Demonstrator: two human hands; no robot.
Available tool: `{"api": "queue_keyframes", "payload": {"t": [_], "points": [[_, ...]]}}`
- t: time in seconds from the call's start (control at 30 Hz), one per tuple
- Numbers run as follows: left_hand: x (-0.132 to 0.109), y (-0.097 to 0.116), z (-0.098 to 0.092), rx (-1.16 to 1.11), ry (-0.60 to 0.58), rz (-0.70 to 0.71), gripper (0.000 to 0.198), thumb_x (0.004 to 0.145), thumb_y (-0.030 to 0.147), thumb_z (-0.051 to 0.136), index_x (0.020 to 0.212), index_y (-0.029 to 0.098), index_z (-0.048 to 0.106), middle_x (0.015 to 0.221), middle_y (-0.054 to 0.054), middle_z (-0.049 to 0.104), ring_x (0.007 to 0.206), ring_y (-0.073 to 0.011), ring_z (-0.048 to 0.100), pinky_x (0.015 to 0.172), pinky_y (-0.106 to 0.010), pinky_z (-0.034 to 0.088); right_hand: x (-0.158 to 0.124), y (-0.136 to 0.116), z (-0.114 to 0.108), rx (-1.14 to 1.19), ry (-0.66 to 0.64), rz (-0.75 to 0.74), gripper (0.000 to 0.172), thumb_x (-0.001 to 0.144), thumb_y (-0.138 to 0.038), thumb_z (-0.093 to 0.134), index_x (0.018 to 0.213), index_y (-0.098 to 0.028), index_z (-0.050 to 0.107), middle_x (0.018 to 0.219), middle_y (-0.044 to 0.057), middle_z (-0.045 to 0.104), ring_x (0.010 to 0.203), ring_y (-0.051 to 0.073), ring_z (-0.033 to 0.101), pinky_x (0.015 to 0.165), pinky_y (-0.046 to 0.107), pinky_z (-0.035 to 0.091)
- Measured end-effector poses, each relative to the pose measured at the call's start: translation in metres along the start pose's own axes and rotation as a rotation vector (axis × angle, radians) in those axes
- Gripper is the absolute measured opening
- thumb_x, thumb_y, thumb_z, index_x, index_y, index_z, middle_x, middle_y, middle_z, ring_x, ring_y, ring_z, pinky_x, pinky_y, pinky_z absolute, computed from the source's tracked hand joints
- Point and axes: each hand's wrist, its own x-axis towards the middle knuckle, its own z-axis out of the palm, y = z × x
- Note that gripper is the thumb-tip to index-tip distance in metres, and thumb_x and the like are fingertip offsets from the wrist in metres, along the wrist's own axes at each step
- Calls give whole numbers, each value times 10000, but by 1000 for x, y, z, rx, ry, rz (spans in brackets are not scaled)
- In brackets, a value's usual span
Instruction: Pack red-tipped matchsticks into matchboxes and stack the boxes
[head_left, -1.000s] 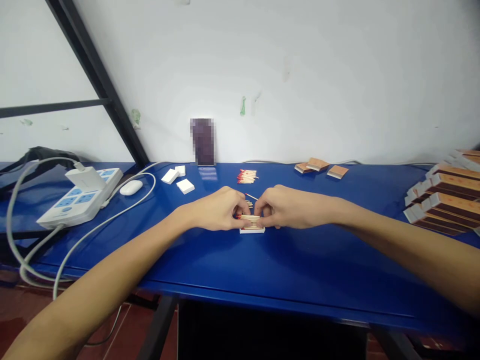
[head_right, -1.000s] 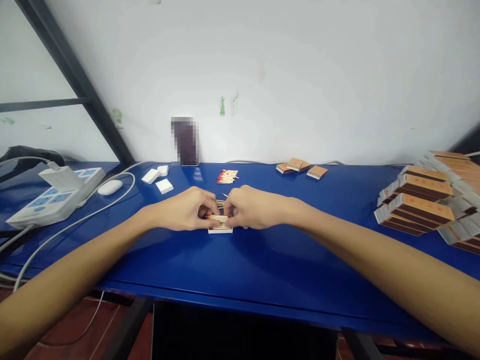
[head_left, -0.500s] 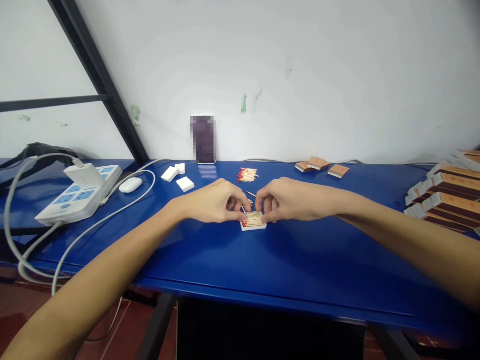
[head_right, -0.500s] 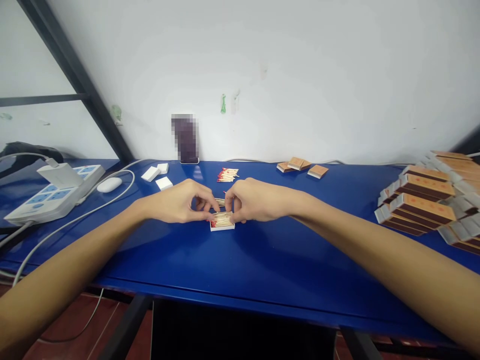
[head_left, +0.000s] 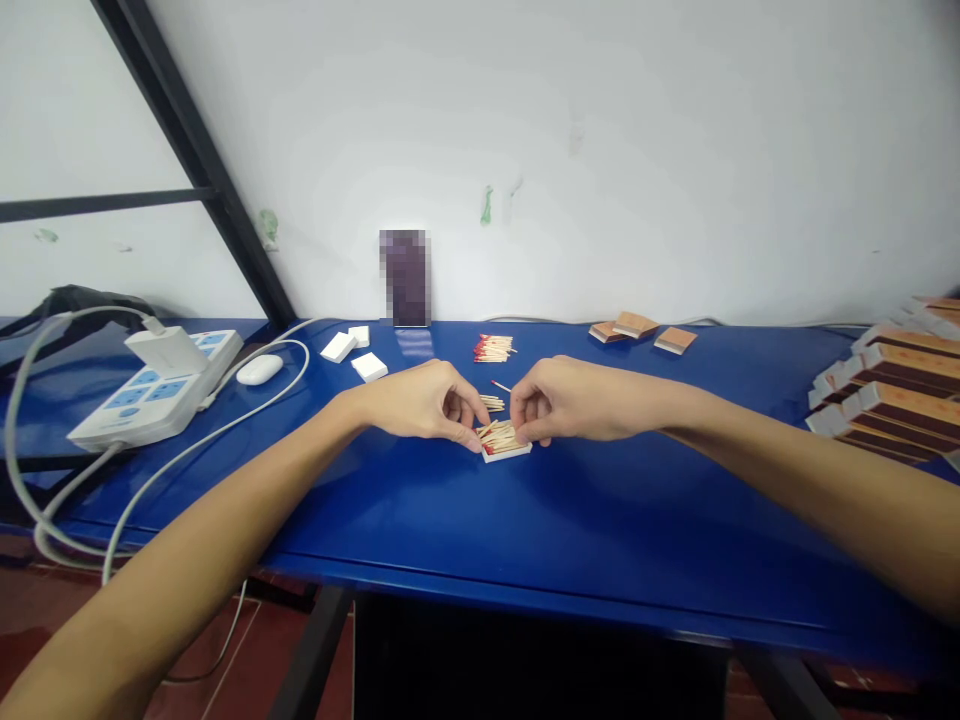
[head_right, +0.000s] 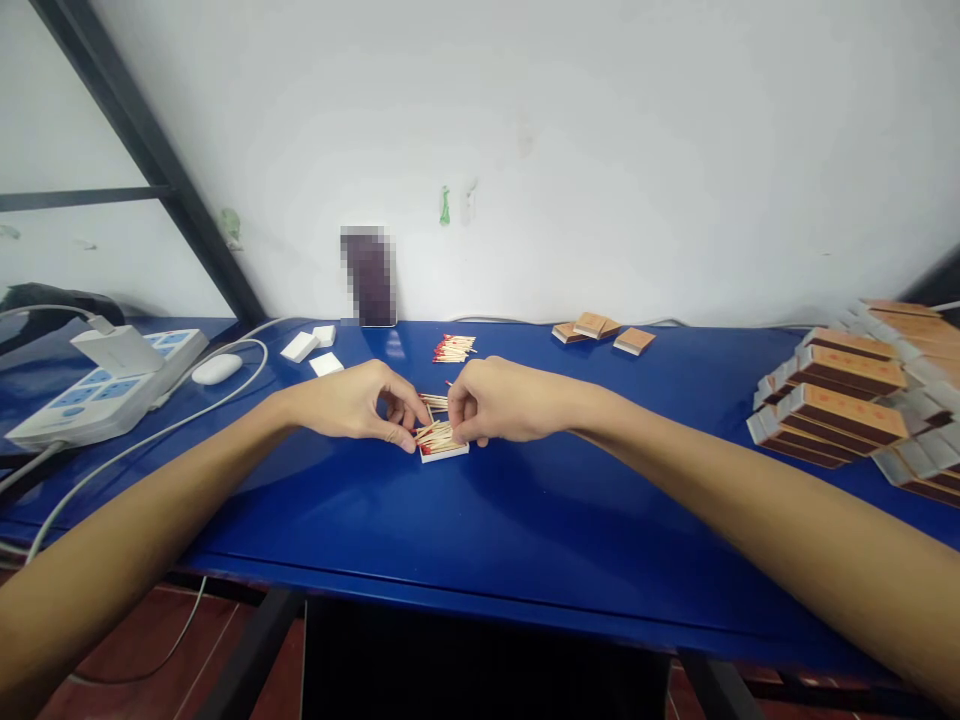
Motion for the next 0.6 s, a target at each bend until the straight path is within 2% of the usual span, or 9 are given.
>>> {"api": "queue_keyframes", "payload": {"t": [0.17, 0.37, 0.53, 0.6], "points": [[0, 0, 1, 2, 14, 12, 348, 704, 349, 837, 970, 140, 756, 709, -21, 694, 616, -123, 613, 566, -224, 455, 1, 0, 2, -14, -8, -13, 128, 807, -279, 634, 786, -184, 718, 690, 7, 735, 640, 145, 664, 605, 257, 461], [0, -1, 1, -1, 13, 55, 293, 762, 362, 794, 975, 161, 771, 768, -39, 723, 653, -128, 624, 588, -230, 455, -2, -6, 2, 0, -13, -10, 90, 807, -264, 646, 813, -182, 683, 737, 5, 749, 671, 138, 668, 602, 240, 452], [1, 1, 2, 14, 16, 60, 261, 802, 357, 759, 979, 167, 780, 822, -56, 744, 669, -131, 630, 601, -238, 459, -3, -7, 1, 38, -25, 9, 279, 822, -323, 649, 1063, -183, 647, 767, 20, 765, 692, 160, 690, 603, 251, 456], [1, 1, 3, 17, 24, 67, 246, 817, 347, 742, 977, 165, 781, 807, -58, 741, 665, -132, 632, 597, -240, 457, -2, -5, 2, 50, -34, 7, 289, 843, -382, 629, 1050, -182, 655, 761, 33, 765, 697, 172, 698, 605, 260, 465]]}}
